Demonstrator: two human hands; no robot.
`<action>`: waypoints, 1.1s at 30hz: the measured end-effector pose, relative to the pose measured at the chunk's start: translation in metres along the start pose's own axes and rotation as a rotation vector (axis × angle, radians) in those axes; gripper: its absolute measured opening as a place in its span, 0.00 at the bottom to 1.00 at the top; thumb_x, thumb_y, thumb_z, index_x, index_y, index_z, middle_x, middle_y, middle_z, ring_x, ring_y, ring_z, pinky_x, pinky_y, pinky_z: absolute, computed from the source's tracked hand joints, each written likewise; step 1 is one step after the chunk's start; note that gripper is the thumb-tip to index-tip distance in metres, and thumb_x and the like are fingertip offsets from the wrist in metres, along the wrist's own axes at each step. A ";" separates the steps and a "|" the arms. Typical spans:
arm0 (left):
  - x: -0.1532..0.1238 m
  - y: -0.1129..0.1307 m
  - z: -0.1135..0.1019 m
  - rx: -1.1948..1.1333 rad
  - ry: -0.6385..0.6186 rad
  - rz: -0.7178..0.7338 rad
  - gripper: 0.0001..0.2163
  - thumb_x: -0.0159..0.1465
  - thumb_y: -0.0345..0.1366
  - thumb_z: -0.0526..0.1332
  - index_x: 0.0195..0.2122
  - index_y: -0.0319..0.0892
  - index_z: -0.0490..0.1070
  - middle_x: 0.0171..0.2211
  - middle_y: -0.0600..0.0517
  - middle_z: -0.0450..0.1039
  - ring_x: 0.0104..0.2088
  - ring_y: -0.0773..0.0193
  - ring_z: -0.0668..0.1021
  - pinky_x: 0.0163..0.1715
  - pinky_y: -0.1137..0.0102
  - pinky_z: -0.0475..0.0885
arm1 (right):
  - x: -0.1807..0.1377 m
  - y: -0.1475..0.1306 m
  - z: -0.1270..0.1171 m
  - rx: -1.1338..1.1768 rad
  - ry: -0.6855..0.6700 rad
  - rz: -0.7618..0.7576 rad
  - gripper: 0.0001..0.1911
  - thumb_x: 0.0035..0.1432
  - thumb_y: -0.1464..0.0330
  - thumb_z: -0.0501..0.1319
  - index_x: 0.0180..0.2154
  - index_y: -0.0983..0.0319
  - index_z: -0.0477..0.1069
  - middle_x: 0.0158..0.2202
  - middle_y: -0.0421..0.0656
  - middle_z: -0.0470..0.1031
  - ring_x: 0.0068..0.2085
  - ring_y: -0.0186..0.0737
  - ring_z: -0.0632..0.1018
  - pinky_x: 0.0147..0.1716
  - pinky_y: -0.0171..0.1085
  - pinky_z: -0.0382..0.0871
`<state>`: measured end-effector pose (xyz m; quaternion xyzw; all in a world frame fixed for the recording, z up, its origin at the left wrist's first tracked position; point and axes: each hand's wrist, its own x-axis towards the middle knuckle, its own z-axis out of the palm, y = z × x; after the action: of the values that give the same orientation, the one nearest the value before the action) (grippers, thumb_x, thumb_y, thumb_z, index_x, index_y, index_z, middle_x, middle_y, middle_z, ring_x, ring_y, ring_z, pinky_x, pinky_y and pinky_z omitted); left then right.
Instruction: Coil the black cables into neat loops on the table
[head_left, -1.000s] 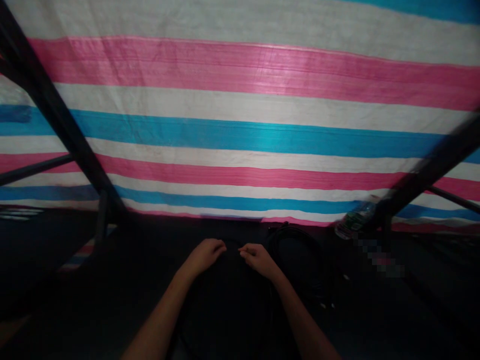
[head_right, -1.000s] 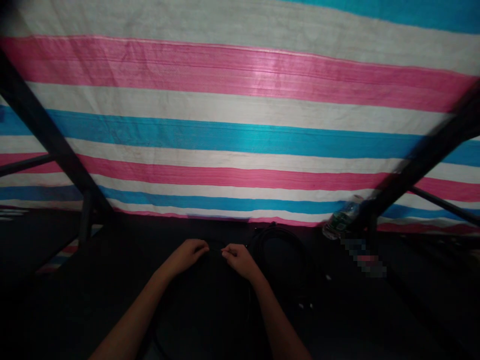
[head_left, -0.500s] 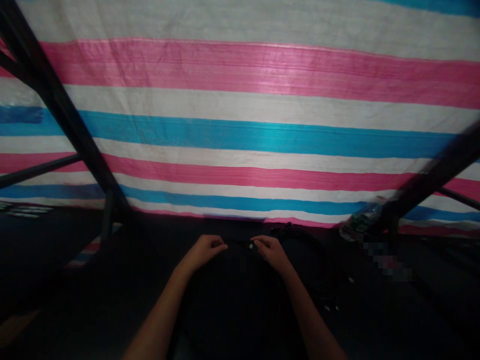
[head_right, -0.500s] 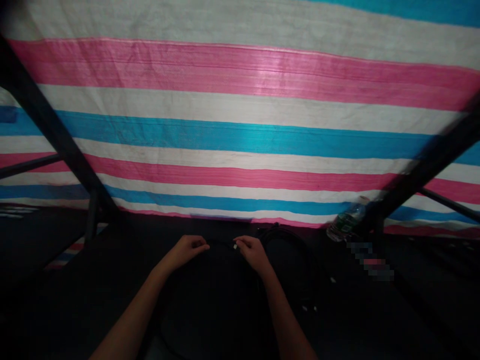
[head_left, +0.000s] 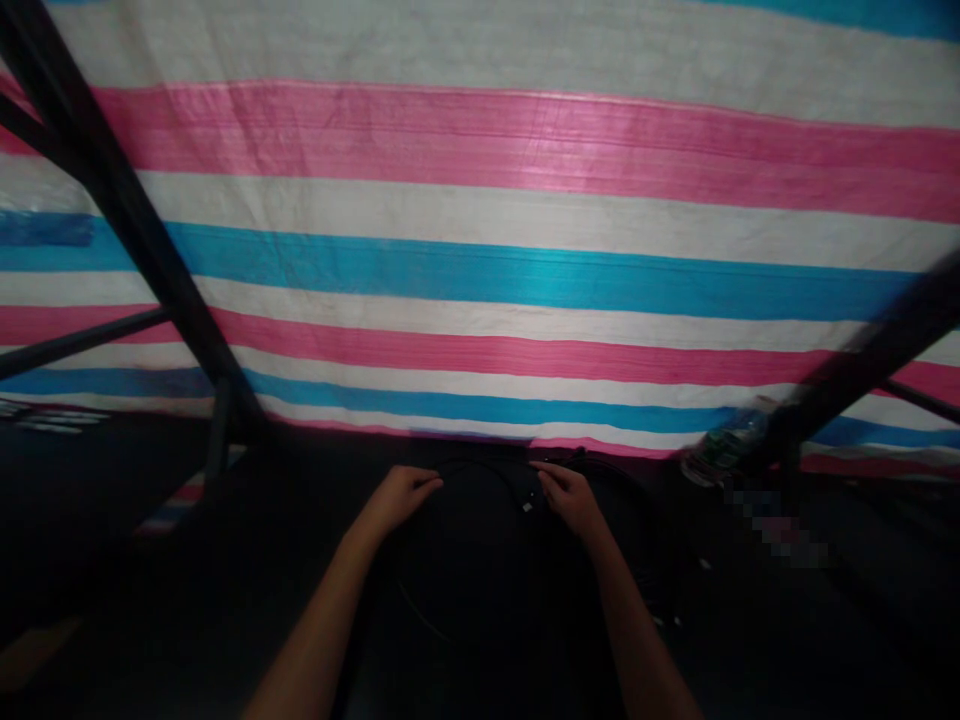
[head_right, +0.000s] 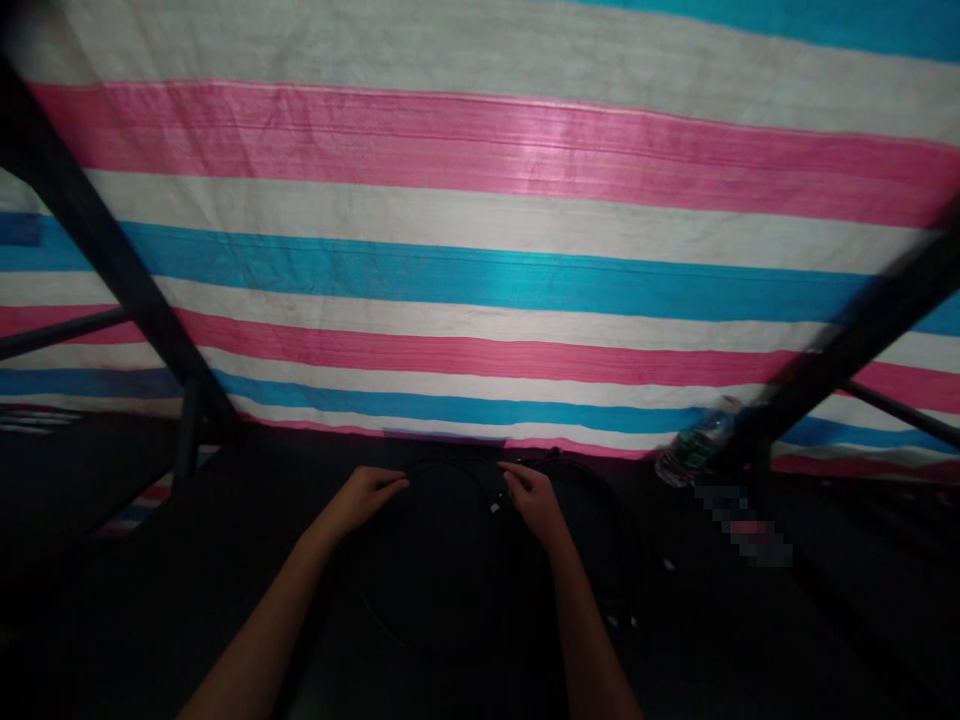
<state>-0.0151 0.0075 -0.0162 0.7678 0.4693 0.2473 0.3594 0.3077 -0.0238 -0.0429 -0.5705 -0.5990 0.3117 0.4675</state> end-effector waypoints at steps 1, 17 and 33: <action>0.000 0.001 0.002 -0.005 -0.010 0.007 0.18 0.65 0.48 0.55 0.41 0.43 0.80 0.37 0.52 0.81 0.37 0.56 0.79 0.37 0.69 0.70 | 0.000 -0.001 -0.001 0.005 -0.002 0.007 0.25 0.56 0.57 0.58 0.46 0.69 0.78 0.24 0.42 0.71 0.23 0.33 0.66 0.22 0.33 0.58; 0.006 -0.016 0.001 0.359 0.214 -0.012 0.17 0.68 0.43 0.53 0.46 0.42 0.79 0.40 0.46 0.79 0.40 0.57 0.79 0.42 0.68 0.69 | -0.026 -0.024 0.040 0.196 -0.650 0.196 0.24 0.56 0.58 0.61 0.50 0.65 0.69 0.26 0.37 0.72 0.18 0.28 0.69 0.18 0.29 0.60; 0.004 0.008 0.025 0.351 -0.045 0.137 0.14 0.68 0.42 0.54 0.41 0.46 0.79 0.37 0.50 0.79 0.38 0.60 0.78 0.37 0.71 0.66 | -0.026 -0.029 0.056 0.059 -0.512 0.022 0.17 0.62 0.63 0.55 0.42 0.65 0.79 0.20 0.36 0.62 0.22 0.29 0.61 0.22 0.31 0.53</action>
<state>0.0084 0.0004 -0.0250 0.8542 0.4435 0.1684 0.2126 0.2423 -0.0449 -0.0422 -0.4659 -0.6822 0.4683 0.3135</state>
